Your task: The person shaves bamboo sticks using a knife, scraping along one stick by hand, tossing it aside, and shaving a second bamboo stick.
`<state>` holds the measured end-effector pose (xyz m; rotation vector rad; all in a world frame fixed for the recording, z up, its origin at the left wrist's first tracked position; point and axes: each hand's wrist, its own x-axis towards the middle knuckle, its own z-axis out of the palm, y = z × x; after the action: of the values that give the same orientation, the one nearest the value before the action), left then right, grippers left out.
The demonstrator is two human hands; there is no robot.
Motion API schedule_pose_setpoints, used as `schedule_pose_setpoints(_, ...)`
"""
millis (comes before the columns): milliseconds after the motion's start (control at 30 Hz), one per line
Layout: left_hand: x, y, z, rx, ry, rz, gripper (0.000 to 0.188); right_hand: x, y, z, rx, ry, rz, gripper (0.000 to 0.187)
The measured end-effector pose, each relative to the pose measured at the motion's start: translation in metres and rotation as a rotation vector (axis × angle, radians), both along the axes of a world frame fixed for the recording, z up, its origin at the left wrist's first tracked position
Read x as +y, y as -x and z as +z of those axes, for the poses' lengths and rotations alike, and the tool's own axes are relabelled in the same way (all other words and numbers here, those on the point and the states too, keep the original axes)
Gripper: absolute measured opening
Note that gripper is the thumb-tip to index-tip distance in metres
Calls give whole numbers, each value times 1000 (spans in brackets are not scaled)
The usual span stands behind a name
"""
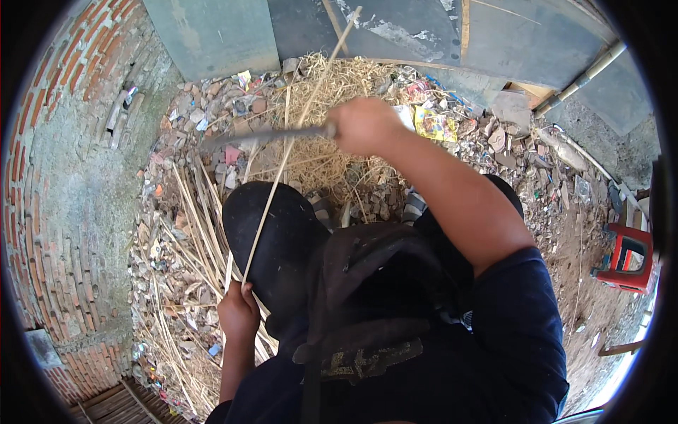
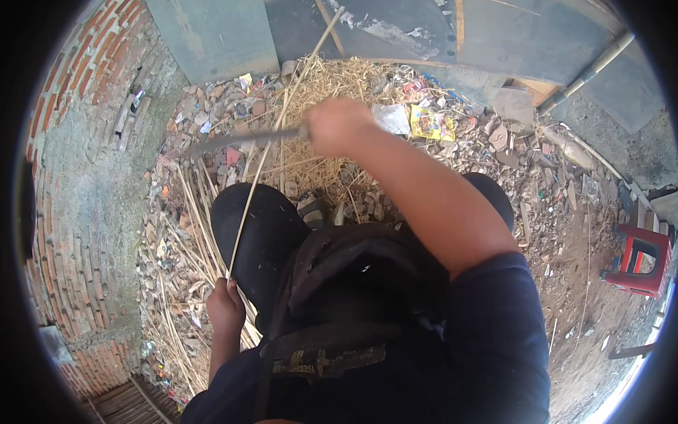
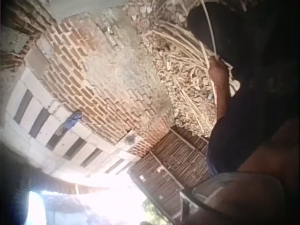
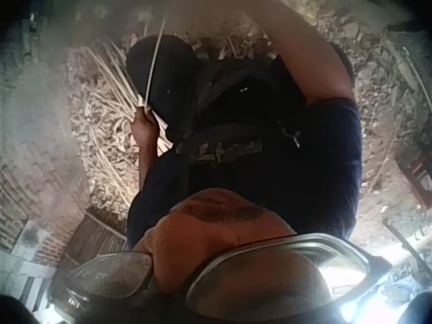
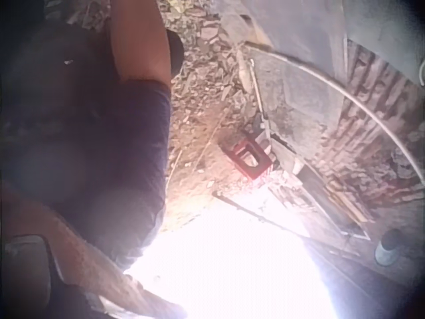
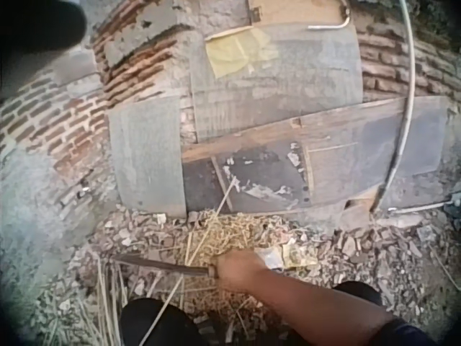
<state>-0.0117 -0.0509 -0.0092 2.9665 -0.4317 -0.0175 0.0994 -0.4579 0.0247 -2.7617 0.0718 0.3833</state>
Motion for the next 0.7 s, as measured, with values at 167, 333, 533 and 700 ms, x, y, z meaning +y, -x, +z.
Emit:
schedule_pose_setpoints(167,-3,-12,2,38,-46,-5,28,-38,-2,-19,-107,-8,-144,24)
schedule_pose_setpoints(333,-4,-7,5,55,35,-30,27,5,15,-5,-122,-71,51,19)
schedule_pose_setpoints(533,-14,-15,8,45,16,-29,26,-7,6,-24,-137,-85,-3,22)
schedule_pose_setpoints(700,-10,-3,8,97,33,40,27,16,9,-3,-116,-64,90,23)
